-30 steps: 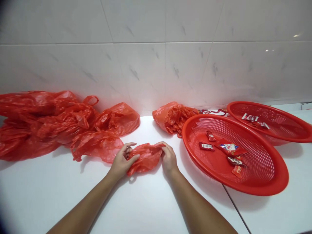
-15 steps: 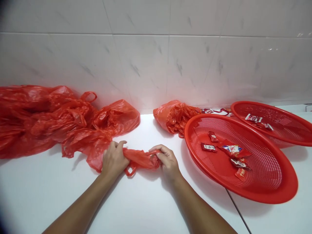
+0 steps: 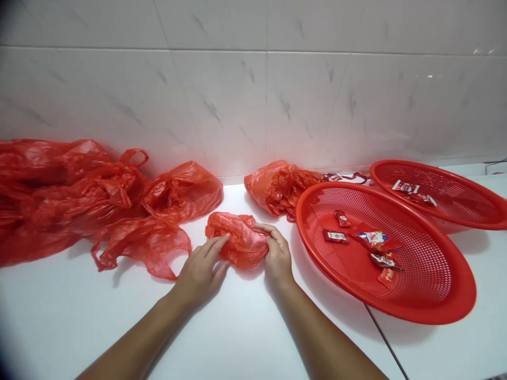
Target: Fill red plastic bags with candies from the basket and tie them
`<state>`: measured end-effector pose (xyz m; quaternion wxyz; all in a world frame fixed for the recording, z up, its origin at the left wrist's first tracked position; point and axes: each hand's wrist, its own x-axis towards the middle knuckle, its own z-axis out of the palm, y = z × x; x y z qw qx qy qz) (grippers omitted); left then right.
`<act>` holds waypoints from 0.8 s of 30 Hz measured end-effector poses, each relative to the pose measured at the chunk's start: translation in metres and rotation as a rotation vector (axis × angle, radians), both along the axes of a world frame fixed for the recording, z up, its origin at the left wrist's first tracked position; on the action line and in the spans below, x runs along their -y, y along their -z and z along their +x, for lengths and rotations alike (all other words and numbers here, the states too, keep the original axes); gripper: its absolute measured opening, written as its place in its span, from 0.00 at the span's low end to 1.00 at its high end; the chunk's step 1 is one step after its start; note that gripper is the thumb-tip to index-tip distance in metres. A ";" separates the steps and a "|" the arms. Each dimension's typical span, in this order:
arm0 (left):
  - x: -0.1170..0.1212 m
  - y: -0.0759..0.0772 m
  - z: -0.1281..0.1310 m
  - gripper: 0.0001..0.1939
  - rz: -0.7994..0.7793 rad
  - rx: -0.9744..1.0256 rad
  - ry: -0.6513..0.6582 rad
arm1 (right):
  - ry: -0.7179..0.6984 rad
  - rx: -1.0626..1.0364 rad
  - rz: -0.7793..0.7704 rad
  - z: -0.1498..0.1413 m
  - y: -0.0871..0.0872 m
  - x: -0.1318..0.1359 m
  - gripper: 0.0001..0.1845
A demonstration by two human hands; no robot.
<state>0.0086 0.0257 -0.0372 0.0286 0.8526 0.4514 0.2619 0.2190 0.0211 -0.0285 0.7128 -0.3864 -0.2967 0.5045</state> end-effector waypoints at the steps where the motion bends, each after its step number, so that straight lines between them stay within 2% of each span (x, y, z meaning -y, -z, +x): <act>1: -0.002 0.000 -0.002 0.35 -0.016 -0.028 -0.008 | 0.001 0.054 0.014 0.000 -0.001 0.002 0.14; 3: -0.006 -0.002 -0.007 0.28 -0.035 -0.092 0.015 | 0.025 0.127 0.033 0.001 -0.003 0.004 0.15; 6: -0.006 -0.007 -0.012 0.09 -0.038 -0.142 0.066 | 0.156 0.166 0.007 0.006 0.000 0.000 0.15; 9: -0.005 -0.010 -0.015 0.13 -0.013 -0.101 0.082 | 0.280 0.133 -0.085 0.012 0.007 -0.010 0.14; 12: -0.006 -0.009 -0.018 0.13 0.014 -0.046 0.071 | 0.303 0.143 -0.146 0.015 0.010 -0.013 0.18; 14: -0.008 -0.006 -0.021 0.14 0.020 -0.045 0.041 | 0.332 0.255 -0.077 0.015 0.006 -0.006 0.22; 16: -0.008 -0.004 -0.023 0.15 0.013 -0.074 0.009 | 0.346 0.453 0.088 0.013 -0.003 0.007 0.25; 18: -0.008 -0.003 -0.024 0.15 0.009 -0.116 0.015 | 0.291 0.647 0.291 0.009 -0.011 0.022 0.24; 21: -0.002 -0.004 -0.018 0.14 0.043 -0.182 0.126 | 0.075 0.816 0.544 0.001 -0.014 0.034 0.19; 23: 0.003 -0.005 -0.011 0.12 0.099 -0.194 0.231 | -0.059 0.930 0.589 -0.003 -0.009 0.031 0.20; 24: 0.006 -0.006 -0.008 0.12 0.129 -0.192 0.280 | -0.105 1.016 0.541 -0.004 -0.006 0.028 0.21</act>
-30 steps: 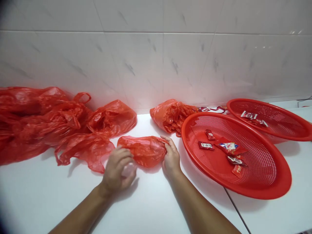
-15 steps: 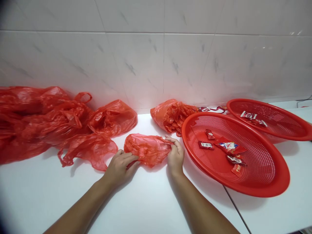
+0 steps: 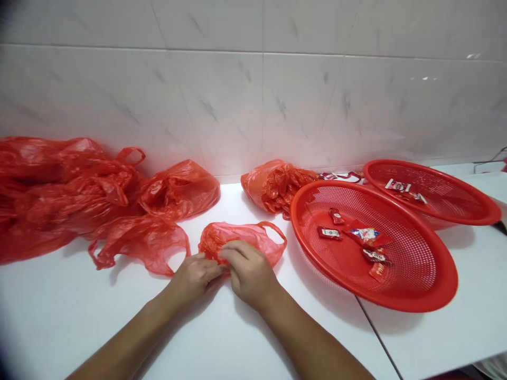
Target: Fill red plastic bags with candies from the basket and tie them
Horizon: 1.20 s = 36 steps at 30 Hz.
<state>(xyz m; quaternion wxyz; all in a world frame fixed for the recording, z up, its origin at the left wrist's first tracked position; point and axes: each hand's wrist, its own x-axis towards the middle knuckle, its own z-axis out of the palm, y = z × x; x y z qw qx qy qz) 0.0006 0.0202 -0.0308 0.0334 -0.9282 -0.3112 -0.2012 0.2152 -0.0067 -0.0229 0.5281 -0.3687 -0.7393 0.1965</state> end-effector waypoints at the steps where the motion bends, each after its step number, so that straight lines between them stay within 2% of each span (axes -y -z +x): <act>1: 0.002 -0.001 0.002 0.12 0.025 0.007 0.047 | 0.034 0.101 -0.078 0.001 0.003 -0.004 0.22; 3: 0.003 -0.005 0.003 0.12 0.061 0.015 0.087 | 0.126 0.301 -0.285 0.005 0.005 -0.013 0.19; 5: 0.001 -0.009 -0.001 0.11 0.073 0.009 0.065 | 0.197 0.452 -0.463 0.012 0.004 -0.018 0.16; 7: -0.002 -0.015 -0.008 0.12 0.077 -0.006 0.016 | 0.256 0.540 -0.555 0.018 0.001 -0.019 0.23; 11: -0.007 -0.030 -0.021 0.21 0.099 -0.046 -0.032 | 0.314 0.617 -0.616 0.020 0.001 -0.015 0.48; 15: -0.002 -0.044 -0.018 0.21 0.165 0.039 -0.077 | 0.227 0.671 -0.667 0.015 0.006 -0.010 0.57; 17: 0.006 -0.046 -0.008 0.17 0.229 0.141 -0.016 | 0.179 0.688 -0.682 0.012 0.007 -0.009 0.60; 19: 0.017 -0.044 0.004 0.11 0.210 0.189 0.139 | 0.140 0.697 -0.684 0.008 0.007 -0.007 0.61; 21: 0.024 -0.038 0.016 0.08 0.082 0.128 0.254 | 0.113 0.700 -0.668 0.005 0.005 -0.007 0.55; 22: 0.024 -0.033 0.019 0.08 0.016 0.080 0.237 | 0.112 0.694 -0.656 0.004 0.003 -0.006 0.49; 24: 0.020 -0.024 0.018 0.10 -0.064 0.010 0.069 | 0.120 0.659 -0.634 0.004 0.000 -0.006 0.40; 26: 0.010 -0.016 0.009 0.18 -0.108 -0.030 -0.145 | 0.122 0.606 -0.621 0.004 -0.002 -0.006 0.34; 28: 0.000 -0.011 -0.003 0.29 -0.167 -0.065 -0.270 | 0.113 0.563 -0.610 0.006 -0.002 -0.008 0.27; 31: -0.007 -0.011 -0.014 0.41 -0.269 -0.109 -0.314 | 0.136 0.515 -0.538 0.008 0.001 -0.012 0.23; 36: -0.004 -0.016 -0.014 0.45 -0.342 -0.123 -0.317 | 0.287 0.422 -0.294 0.011 0.001 -0.017 0.13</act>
